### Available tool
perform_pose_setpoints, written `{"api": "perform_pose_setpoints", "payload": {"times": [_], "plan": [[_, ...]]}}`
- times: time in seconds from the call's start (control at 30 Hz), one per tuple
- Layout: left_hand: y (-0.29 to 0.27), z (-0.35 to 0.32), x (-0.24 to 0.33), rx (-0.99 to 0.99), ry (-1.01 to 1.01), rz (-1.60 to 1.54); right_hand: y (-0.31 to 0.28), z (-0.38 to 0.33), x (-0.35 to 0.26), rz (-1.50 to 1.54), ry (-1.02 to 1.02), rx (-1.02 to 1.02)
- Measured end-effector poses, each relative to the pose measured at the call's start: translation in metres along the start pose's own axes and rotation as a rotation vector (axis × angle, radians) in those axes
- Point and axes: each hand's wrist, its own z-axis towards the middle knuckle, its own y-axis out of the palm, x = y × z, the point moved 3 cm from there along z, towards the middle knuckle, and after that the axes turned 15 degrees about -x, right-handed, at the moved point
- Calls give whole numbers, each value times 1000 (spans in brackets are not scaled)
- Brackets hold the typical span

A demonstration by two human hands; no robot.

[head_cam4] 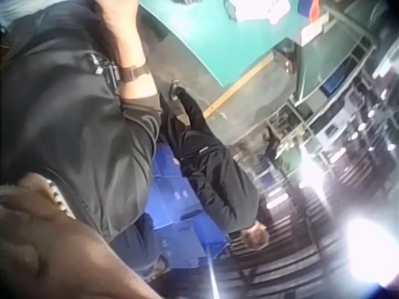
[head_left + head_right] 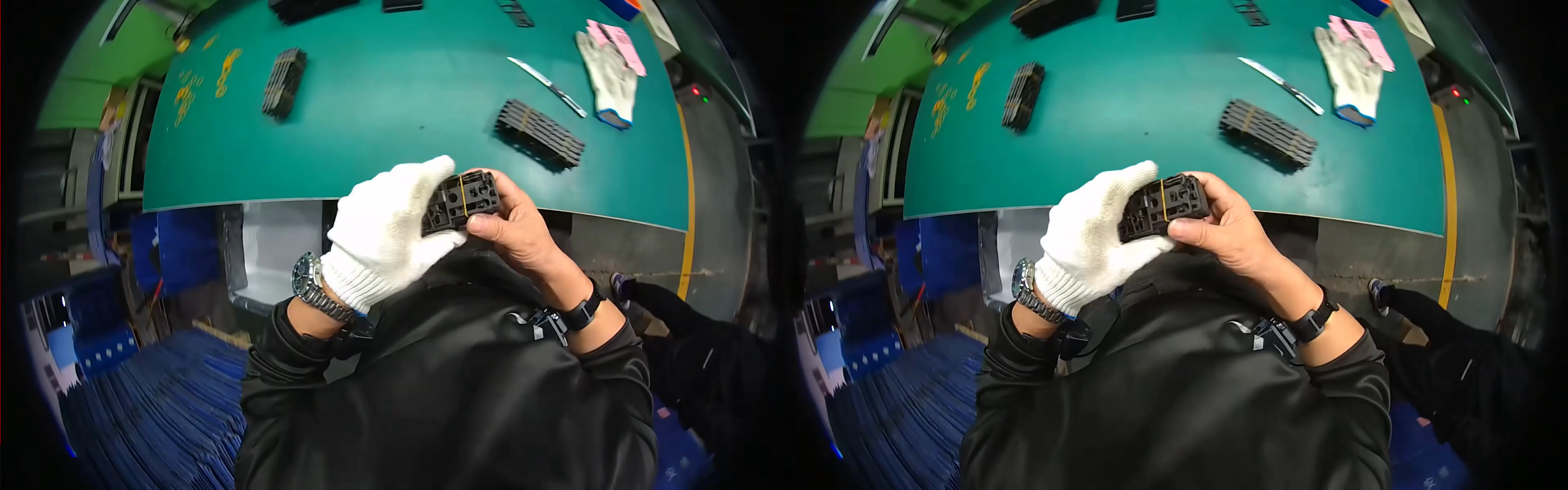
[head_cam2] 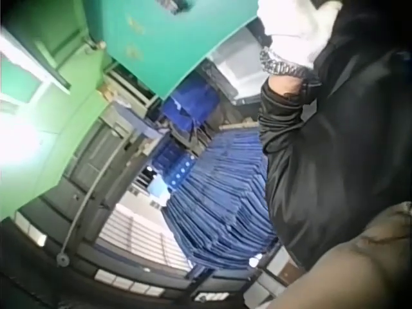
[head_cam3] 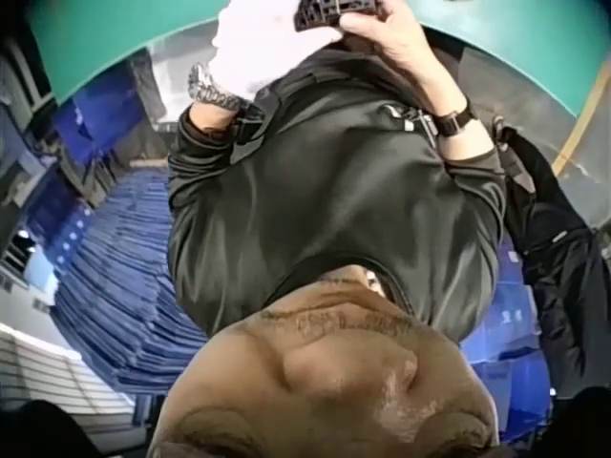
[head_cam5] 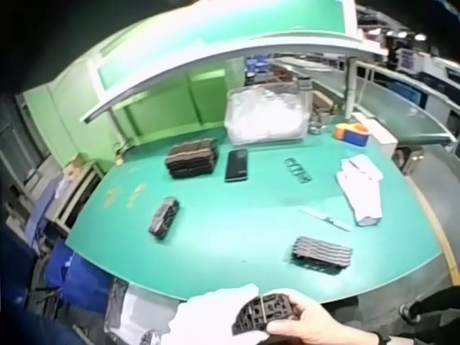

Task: The person trims a plastic part with a utility knife, stacks it with others, and secures the bundle with rubber bands before placing it into a plastic-lined box.

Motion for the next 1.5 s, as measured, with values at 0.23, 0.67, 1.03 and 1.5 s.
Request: {"api": "perform_pose_setpoints", "payload": {"times": [0.23,0.67,1.03,1.5], "plan": [[17,12,1,2,-53,-329,-29,-35,0,241,-142,34],[57,18,-17,7,-45,-983,-28,-46,-9,164,-212,72],[62,20,-22,39,-62,-978,-27,-45,-3,154,-136,175],[62,18,-26,46,-29,-1039,-28,-46,3,162,-113,221]]}}
